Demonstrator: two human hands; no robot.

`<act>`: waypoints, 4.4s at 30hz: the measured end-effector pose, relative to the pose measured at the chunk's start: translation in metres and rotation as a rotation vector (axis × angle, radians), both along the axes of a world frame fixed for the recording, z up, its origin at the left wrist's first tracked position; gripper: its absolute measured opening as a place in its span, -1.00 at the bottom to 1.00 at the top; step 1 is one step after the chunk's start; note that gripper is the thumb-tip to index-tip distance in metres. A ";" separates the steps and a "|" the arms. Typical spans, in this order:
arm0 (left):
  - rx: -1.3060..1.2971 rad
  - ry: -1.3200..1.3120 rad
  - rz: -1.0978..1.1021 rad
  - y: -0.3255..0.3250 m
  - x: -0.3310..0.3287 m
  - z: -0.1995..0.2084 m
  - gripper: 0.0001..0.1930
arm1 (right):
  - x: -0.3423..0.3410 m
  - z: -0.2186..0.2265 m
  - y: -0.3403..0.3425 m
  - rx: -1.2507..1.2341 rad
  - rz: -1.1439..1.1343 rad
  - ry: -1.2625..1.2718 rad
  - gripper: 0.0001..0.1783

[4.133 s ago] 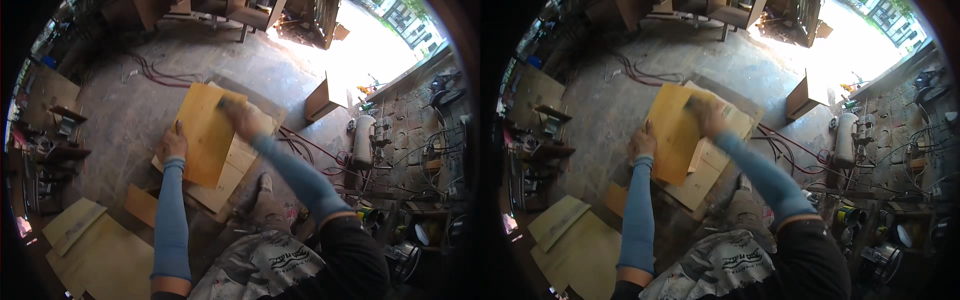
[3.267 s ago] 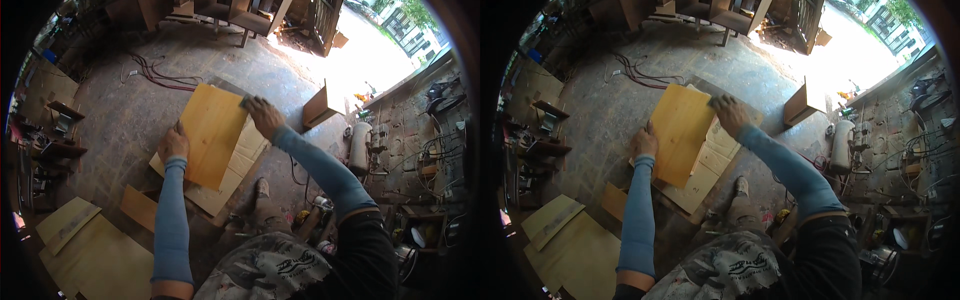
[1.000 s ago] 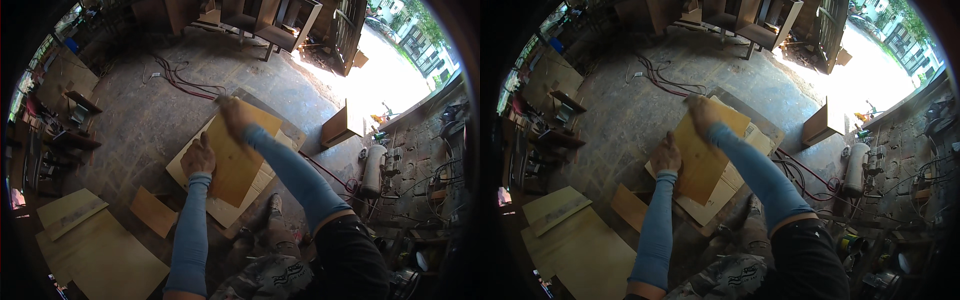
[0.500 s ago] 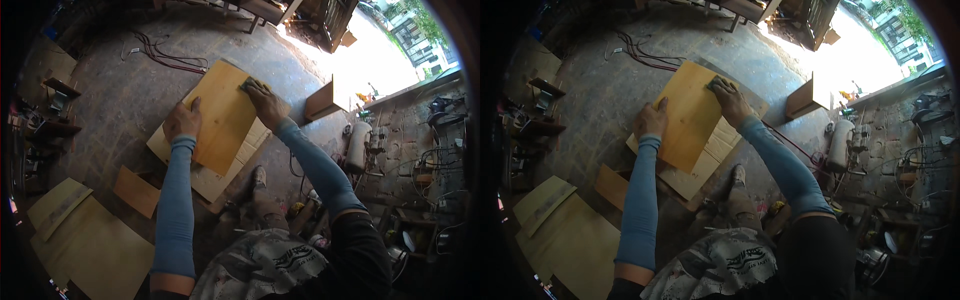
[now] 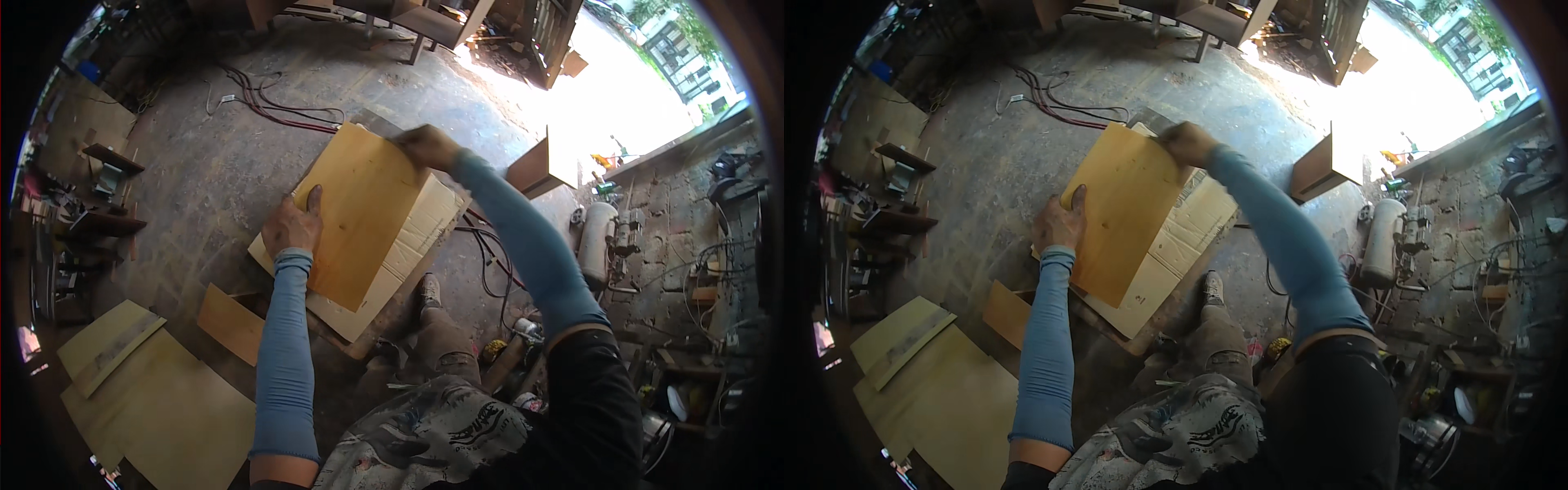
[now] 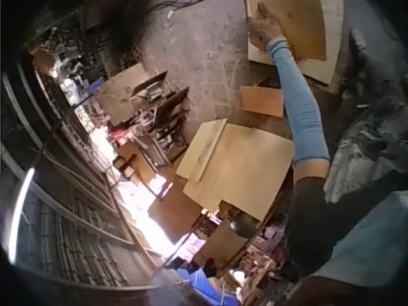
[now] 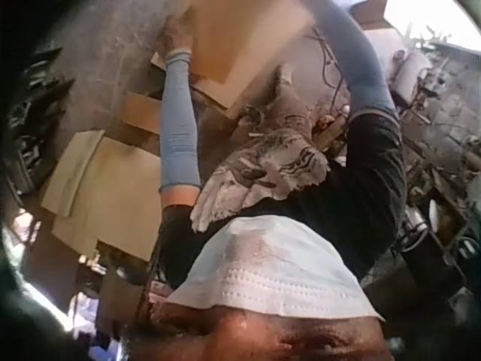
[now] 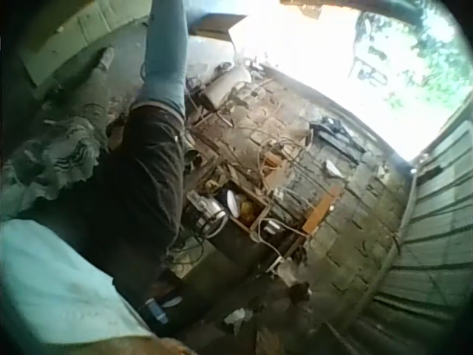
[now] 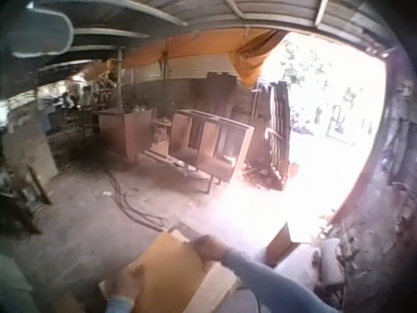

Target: The person sands a rectangular wooden box with a sanding block, working on the exterior faces and edges. They repeatedly flip and rotate the box to access different sides, then place it on a cardboard-covered work surface. The person also sands a separate flat wooden board.

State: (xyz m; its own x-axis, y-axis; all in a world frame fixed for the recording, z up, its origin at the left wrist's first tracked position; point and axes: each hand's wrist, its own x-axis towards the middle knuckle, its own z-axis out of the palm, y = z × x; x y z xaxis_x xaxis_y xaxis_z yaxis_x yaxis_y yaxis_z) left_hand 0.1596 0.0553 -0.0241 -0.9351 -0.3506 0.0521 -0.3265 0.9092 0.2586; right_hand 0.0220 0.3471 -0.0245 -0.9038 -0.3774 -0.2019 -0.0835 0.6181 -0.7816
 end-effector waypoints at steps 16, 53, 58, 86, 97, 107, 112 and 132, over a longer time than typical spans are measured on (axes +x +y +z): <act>0.043 -0.073 0.148 0.027 -0.024 0.012 -0.20 | -0.072 -0.009 -0.041 -0.135 0.147 0.224 -0.55; -0.220 0.055 -0.144 0.044 -0.013 -0.006 -0.22 | 0.126 -0.029 -0.035 -0.959 -0.060 -0.262 -0.59; -0.250 0.037 -0.189 0.054 -0.035 -0.009 -0.25 | 0.008 -0.041 -0.115 -0.950 -0.286 -0.405 -0.59; -0.364 -0.009 -0.082 0.079 -0.042 -0.008 -0.20 | 0.094 0.001 -0.056 -0.367 -0.031 0.190 -0.33; -0.157 0.052 0.019 0.071 -0.043 -0.016 -0.25 | 0.244 0.014 0.047 -0.322 -0.009 0.046 -0.32; -0.073 -0.235 -0.056 0.011 -0.009 0.022 -0.17 | 0.295 -0.008 -0.052 -1.025 -0.793 -0.052 -0.56; -0.272 -0.197 0.181 0.003 0.053 -0.003 -0.18 | 0.173 -0.015 -0.034 -0.538 -0.521 0.164 -0.55; -0.324 0.107 -0.091 0.116 0.009 -0.011 -0.46 | 0.220 -0.025 0.000 -0.615 -0.276 0.256 -0.16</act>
State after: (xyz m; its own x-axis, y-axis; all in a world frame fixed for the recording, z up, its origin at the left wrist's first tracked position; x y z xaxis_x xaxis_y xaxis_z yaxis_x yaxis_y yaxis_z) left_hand 0.1688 0.1711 -0.0349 -0.9450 -0.2156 0.2459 -0.2272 0.9737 -0.0194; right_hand 0.2415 0.3474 -0.0498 -0.9731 -0.1058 0.2047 -0.2151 0.0977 -0.9717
